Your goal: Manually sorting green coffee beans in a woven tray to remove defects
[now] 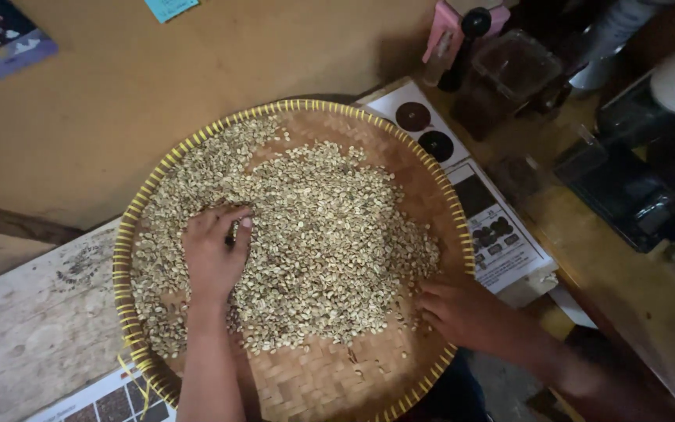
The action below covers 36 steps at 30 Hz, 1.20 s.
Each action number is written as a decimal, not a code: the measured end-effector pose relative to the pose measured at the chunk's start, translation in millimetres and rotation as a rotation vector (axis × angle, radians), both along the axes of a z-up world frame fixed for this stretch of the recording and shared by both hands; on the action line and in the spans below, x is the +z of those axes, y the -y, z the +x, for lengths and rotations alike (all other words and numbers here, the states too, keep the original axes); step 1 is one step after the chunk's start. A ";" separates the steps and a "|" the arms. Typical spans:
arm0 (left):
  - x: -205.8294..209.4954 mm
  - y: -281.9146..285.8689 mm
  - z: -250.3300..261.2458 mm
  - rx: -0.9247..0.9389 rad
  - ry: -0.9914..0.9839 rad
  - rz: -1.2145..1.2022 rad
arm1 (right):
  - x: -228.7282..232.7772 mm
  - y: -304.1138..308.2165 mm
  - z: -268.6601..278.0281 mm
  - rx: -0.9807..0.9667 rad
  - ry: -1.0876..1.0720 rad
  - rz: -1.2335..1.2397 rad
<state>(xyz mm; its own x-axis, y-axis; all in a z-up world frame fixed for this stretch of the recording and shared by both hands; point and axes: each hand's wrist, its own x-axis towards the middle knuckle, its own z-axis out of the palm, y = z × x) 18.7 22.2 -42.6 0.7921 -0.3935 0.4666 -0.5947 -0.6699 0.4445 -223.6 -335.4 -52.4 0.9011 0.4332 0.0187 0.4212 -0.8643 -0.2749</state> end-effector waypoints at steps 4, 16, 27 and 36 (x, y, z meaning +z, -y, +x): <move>0.1 1.5 0.8 0.023 -0.005 0.017 | 4.6 -0.2 5.4 -0.137 -0.147 0.113; 9.6 3.9 -3.6 0.019 -0.053 0.038 | 15.4 -0.8 16.6 -0.160 -0.134 0.056; 7.3 3.4 -1.7 -0.016 0.010 0.000 | 49.7 -8.2 6.6 -0.083 -0.267 0.273; 1.1 0.9 0.5 0.017 -0.013 0.039 | 14.5 -17.7 -11.2 -0.009 -0.209 -0.017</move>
